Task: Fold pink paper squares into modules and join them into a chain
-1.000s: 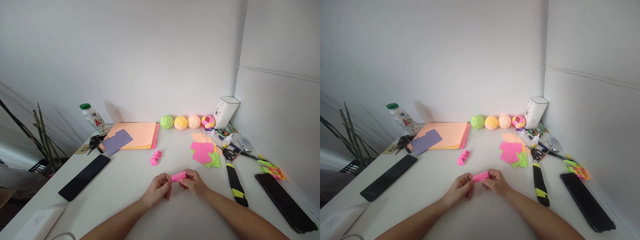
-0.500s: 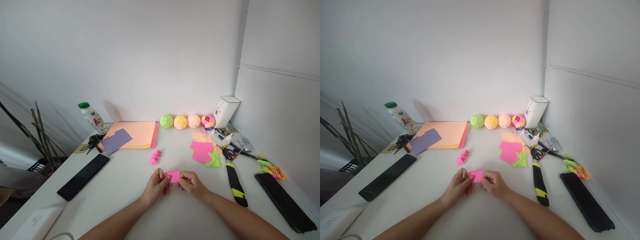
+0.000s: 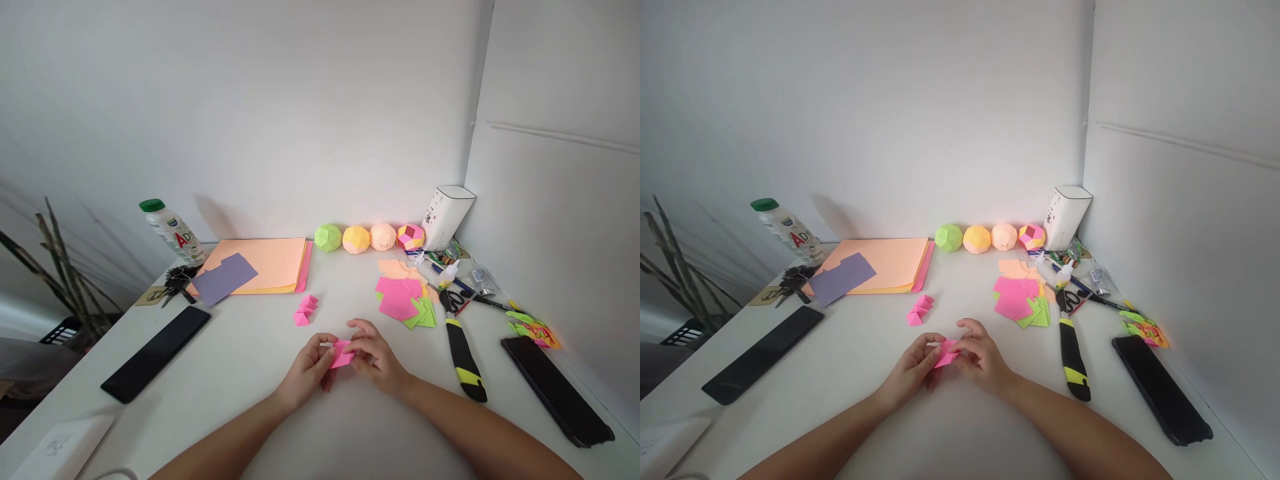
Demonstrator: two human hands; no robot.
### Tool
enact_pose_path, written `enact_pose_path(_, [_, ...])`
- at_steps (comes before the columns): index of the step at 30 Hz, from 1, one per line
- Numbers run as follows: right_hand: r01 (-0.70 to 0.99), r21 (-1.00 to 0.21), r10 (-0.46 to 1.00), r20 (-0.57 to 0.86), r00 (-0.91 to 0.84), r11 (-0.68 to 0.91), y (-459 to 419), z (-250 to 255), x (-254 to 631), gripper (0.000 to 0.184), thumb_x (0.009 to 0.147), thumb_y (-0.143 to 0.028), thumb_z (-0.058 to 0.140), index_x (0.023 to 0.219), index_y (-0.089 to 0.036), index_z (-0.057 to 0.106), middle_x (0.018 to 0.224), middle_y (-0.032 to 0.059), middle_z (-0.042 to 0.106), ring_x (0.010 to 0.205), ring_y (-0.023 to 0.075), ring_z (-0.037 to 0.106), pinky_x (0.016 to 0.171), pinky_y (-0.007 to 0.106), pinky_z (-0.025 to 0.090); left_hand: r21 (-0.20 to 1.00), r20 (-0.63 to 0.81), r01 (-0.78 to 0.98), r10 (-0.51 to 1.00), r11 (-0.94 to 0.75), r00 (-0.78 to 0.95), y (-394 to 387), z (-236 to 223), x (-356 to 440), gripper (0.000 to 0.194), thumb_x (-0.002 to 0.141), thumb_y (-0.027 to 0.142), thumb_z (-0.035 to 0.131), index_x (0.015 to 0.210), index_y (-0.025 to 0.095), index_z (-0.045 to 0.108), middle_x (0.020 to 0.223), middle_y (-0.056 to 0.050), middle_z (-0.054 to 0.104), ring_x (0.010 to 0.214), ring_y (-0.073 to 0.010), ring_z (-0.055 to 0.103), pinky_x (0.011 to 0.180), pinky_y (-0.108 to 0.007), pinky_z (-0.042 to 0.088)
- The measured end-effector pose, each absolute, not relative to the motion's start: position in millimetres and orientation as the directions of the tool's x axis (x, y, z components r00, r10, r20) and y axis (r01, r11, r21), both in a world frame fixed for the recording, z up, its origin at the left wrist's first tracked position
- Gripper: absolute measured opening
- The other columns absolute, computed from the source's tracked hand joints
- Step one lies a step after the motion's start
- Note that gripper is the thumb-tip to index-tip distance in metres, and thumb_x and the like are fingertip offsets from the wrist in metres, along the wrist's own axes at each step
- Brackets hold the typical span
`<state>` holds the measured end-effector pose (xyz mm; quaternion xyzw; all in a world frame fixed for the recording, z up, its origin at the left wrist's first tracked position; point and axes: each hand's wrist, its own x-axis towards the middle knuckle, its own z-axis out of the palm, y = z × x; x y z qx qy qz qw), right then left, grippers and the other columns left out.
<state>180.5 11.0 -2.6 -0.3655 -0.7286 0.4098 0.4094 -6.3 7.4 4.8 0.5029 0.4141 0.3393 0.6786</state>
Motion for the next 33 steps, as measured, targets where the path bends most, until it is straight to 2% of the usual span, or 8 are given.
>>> enact_pose_path(3, [0.191, -0.914, 0.886, 0.267, -0.379, 0.357, 11.2, 0.7, 179.9, 0.019, 0.085, -0.032, 0.051, 0.076, -0.017, 0.060, 0.112, 0.0114, 0.051, 0.079, 0.0160, 0.055, 0.058, 0.026, 0.046, 0.969, -0.244, 0.081, 0.873, 0.232, 0.424, 5.6, 7.4, -7.0, 0.041, 0.083, 0.057, 0.046, 0.097, 0.018, 0.049, 0.046, 0.009, 0.043, 0.039, -0.0082, 0.039, 0.044, -0.021, 0.031])
enact_pose_path(5, [0.194, -0.926, 0.895, 0.232, -0.381, 0.323, 10.8, 2.6, 179.5, 0.025, 0.086, -0.035, 0.050, 0.069, -0.017, 0.056, 0.089, 0.0079, 0.057, 0.071, 0.0147, 0.053, 0.056, 0.024, 0.043, 0.969, -0.245, 0.140, 0.868, 0.204, 0.431, 4.9, 8.3, -7.5, 0.042, 0.084, 0.056, 0.044, 0.091, 0.016, 0.053, 0.046, 0.010, 0.038, 0.039, -0.0072, 0.033, 0.043, -0.020, 0.027])
enact_pose_path(7, [0.213, -0.939, 0.902, 0.170, -0.397, 0.271, 10.4, 3.9, 179.2, 0.028, 0.086, -0.035, 0.049, 0.064, -0.017, 0.051, 0.065, 0.0013, 0.051, 0.059, 0.0121, 0.046, 0.051, 0.023, 0.037, 0.970, -0.239, 0.156, 0.864, 0.189, 0.444, 4.7, 8.5, -8.0, 0.042, 0.085, 0.055, 0.043, 0.087, 0.015, 0.056, 0.048, 0.008, 0.038, 0.042, -0.0074, 0.033, 0.044, -0.021, 0.027])
enact_pose_path(9, [0.238, -0.946, 0.908, 0.111, -0.405, 0.222, 10.1, 4.6, 179.0, 0.030, 0.085, -0.034, 0.050, 0.061, -0.017, 0.048, 0.055, -0.0030, 0.042, 0.051, 0.0098, 0.038, 0.048, 0.022, 0.032, 0.974, -0.225, 0.136, 0.862, 0.182, 0.454, 4.7, 8.4, -8.5, 0.041, 0.085, 0.054, 0.043, 0.084, 0.015, 0.057, 0.053, 0.006, 0.044, 0.047, -0.0086, 0.039, 0.048, -0.022, 0.032])
enact_pose_path(14, [0.254, -0.948, 0.910, 0.075, -0.408, 0.192, 10.2, 4.4, 179.2, 0.028, 0.081, -0.032, 0.053, 0.058, -0.017, 0.046, 0.053, -0.0039, 0.039, 0.049, 0.0090, 0.034, 0.046, 0.022, 0.028, 0.971, -0.234, 0.076, 0.839, 0.226, 0.492, 5.6, 8.2, -9.0, 0.039, 0.085, 0.053, 0.046, 0.092, 0.016, 0.056, 0.066, 0.002, 0.053, 0.056, -0.0106, 0.047, 0.053, -0.023, 0.036])
enact_pose_path(21, [0.261, -0.951, 0.909, 0.043, -0.414, 0.164, 11.4, 2.3, 179.0, 0.025, 0.079, -0.027, 0.052, 0.058, -0.016, 0.045, 0.054, -0.0041, 0.039, 0.049, 0.0087, 0.033, 0.046, 0.021, 0.026, 0.969, -0.195, -0.032, 0.841, 0.244, 0.504, 6.6, 2.4, -10.0, 0.038, 0.083, 0.049, 0.054, 0.106, 0.020, 0.046, 0.066, 0.007, 0.044, 0.050, -0.0060, 0.039, 0.047, -0.019, 0.031])
enact_pose_path(29, [0.248, -0.954, 0.911, 0.053, -0.409, 0.167, 11.3, 4.6, 178.8, 0.024, 0.078, -0.024, 0.053, 0.056, -0.016, 0.046, 0.053, -0.0039, 0.038, 0.050, 0.0090, 0.033, 0.046, 0.022, 0.026, 0.960, -0.178, -0.106, 0.855, 0.260, 0.487, 4.8, 3.1, -10.3, 0.028, 0.083, 0.042, 0.058, 0.092, 0.023, 0.040, 0.069, 0.007, 0.047, 0.057, -0.0073, 0.043, 0.050, -0.019, 0.037])
enact_pose_path(33, [0.190, -0.972, 0.896, 0.042, -0.441, 0.139, 10.2, 6.8, 179.7, 0.022, 0.081, -0.025, 0.052, 0.062, -0.015, 0.054, 0.057, -0.0025, 0.043, 0.054, 0.0100, 0.037, 0.049, 0.023, 0.030, 0.971, -0.158, -0.085, 0.865, 0.224, 0.477, 4.2, -1.0, -11.2, 0.026, 0.085, 0.042, 0.055, 0.098, 0.022, 0.045, 0.073, 0.004, 0.050, 0.059, -0.0088, 0.048, 0.051, -0.021, 0.038])
